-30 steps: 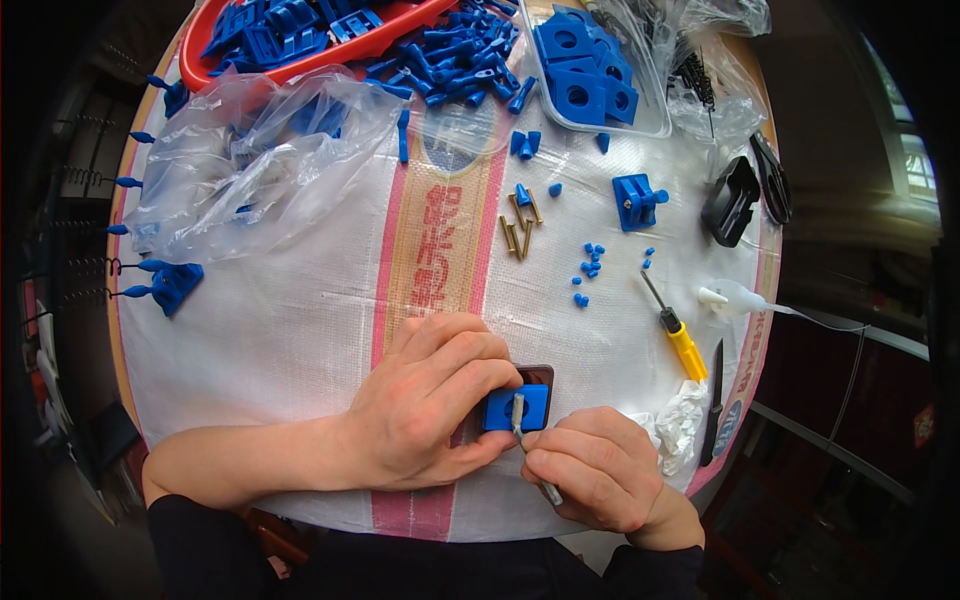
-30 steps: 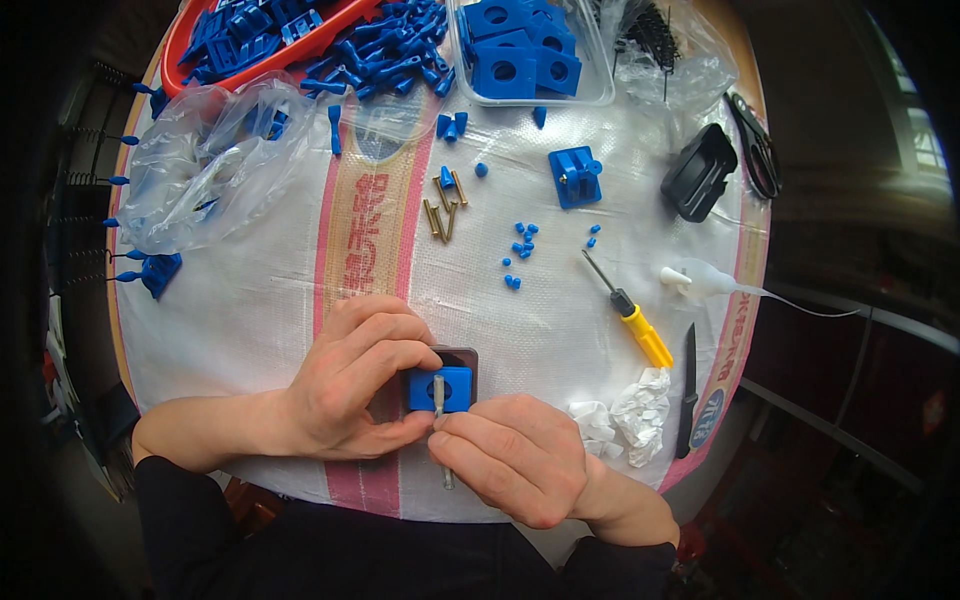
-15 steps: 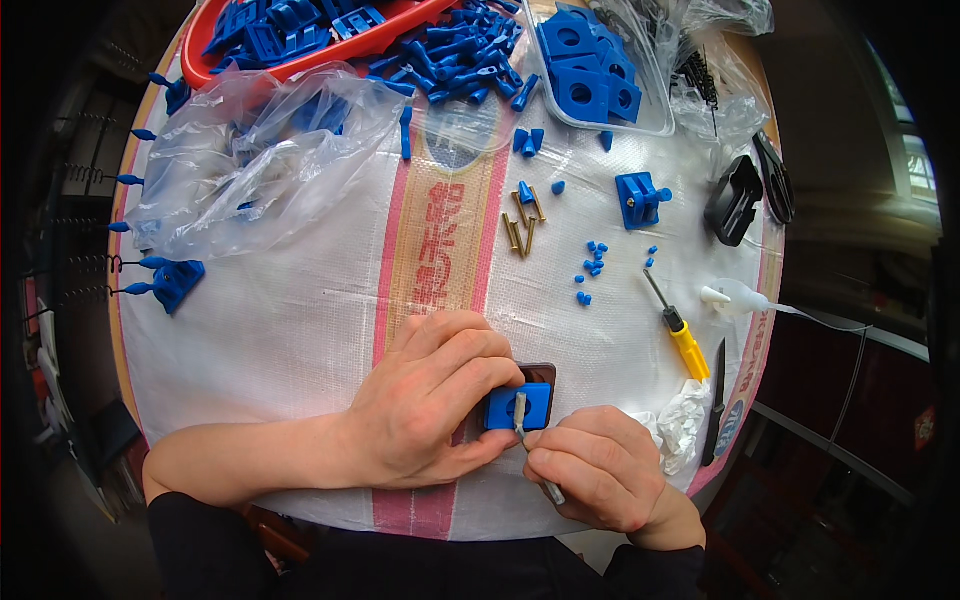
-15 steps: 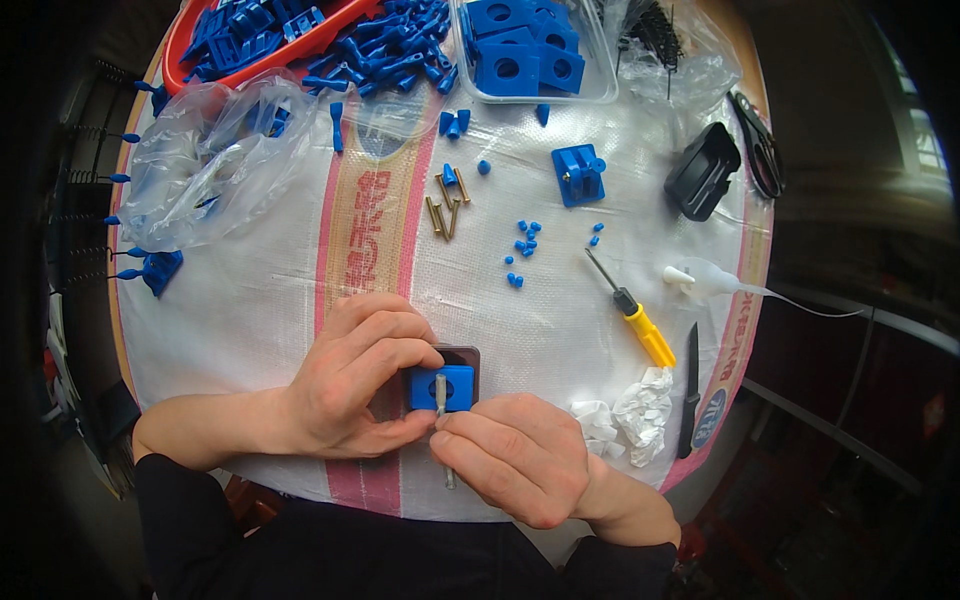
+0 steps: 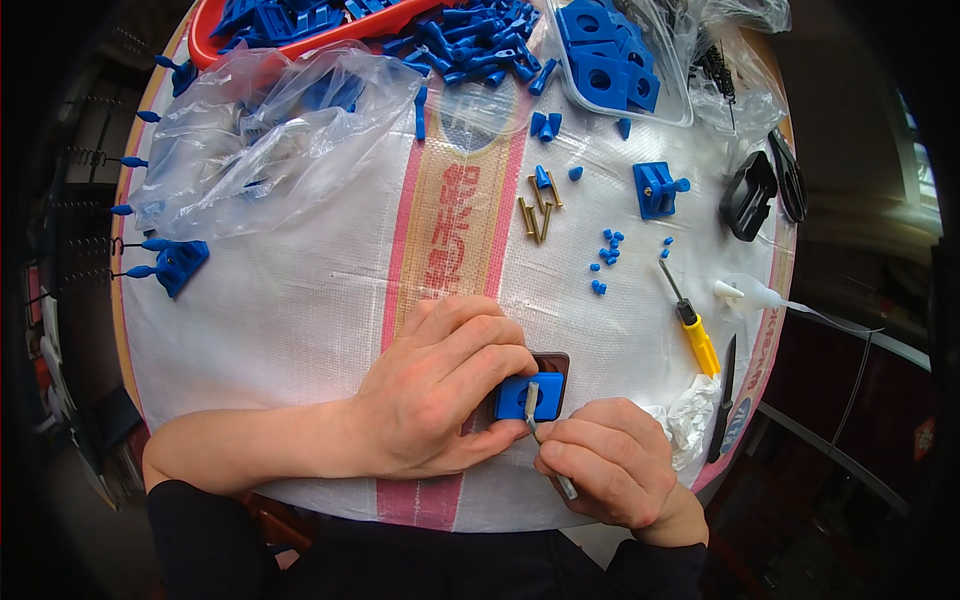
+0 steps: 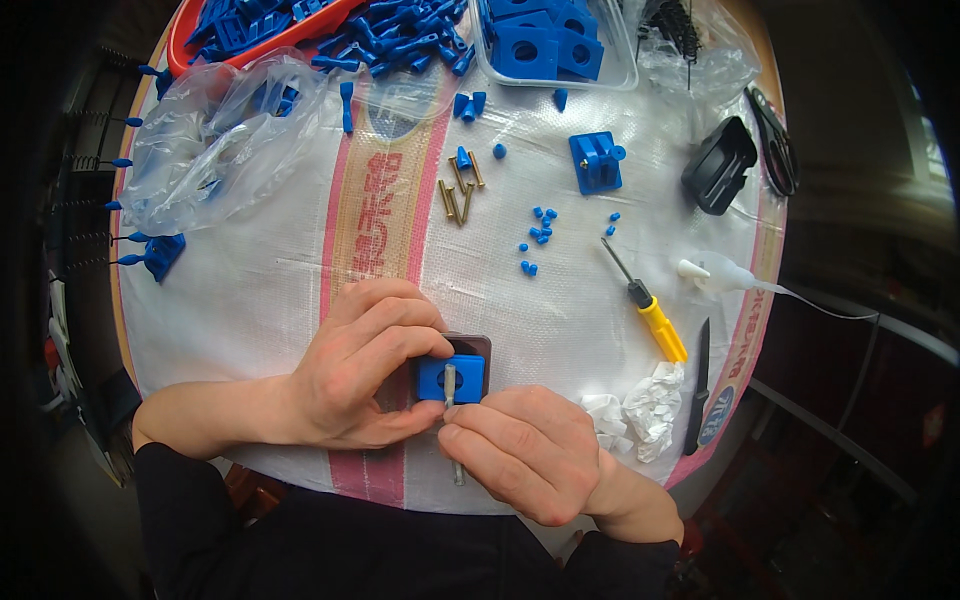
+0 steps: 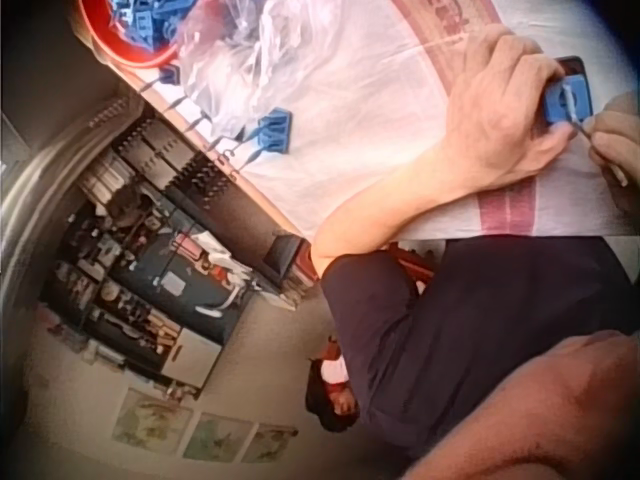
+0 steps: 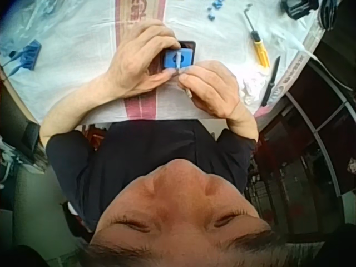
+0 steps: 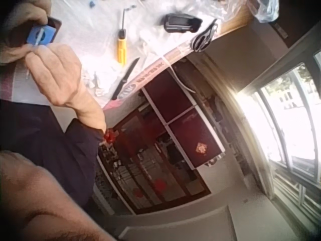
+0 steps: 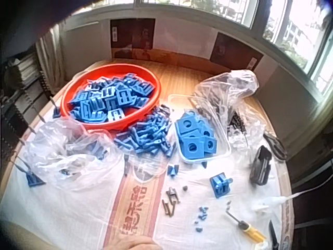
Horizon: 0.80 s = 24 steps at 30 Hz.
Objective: Assembling blue plastic housing components using a screwdriver, glue, and a metal tool.
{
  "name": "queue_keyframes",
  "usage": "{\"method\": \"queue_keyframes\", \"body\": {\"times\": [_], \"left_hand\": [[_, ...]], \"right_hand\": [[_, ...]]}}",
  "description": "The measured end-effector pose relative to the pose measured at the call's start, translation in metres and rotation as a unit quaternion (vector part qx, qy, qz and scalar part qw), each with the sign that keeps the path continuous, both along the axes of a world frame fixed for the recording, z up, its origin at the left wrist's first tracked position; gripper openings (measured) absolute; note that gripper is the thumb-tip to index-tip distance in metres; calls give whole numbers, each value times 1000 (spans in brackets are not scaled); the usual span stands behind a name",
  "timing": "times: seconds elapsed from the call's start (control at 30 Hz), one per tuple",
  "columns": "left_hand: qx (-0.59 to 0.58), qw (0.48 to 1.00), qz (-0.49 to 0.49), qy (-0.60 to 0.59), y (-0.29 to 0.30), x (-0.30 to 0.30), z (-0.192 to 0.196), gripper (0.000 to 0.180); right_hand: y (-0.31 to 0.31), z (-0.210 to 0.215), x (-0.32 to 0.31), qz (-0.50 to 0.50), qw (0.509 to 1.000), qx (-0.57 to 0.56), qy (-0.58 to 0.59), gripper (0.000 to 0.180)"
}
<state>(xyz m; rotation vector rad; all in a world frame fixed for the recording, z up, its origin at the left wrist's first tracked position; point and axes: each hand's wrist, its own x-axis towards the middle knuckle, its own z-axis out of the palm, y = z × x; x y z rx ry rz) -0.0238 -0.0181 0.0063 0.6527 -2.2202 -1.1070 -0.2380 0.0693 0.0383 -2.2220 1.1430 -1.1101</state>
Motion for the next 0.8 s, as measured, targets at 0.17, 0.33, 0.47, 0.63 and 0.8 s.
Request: {"method": "queue_keyframes", "body": {"times": [0.17, 0.33, 0.47, 0.63, 0.8], "left_hand": [[0, 1000, 1, -1, 0, 0, 0, 52], [0, 1000, 2, -2, 1, 0, 1, 52], [-4, 1000, -3, -5, -1, 0, 1, 51], [-10, 1000, -3, -1, -1, 0, 1, 50], [-13, 1000, -6, -6, -2, -1, 2, 50]], "right_hand": [[-1, 0, 0, 1, 1000, 0, 2, 29], [0, 1, 0, 4, 1000, 1, 4, 29], [-1, -2, -1, 2, 1000, -9, 0, 29], [-1, -2, 0, -3, 1000, -16, -7, 26], [-1, -2, 1, -10, 1000, -20, -17, 24]]}}
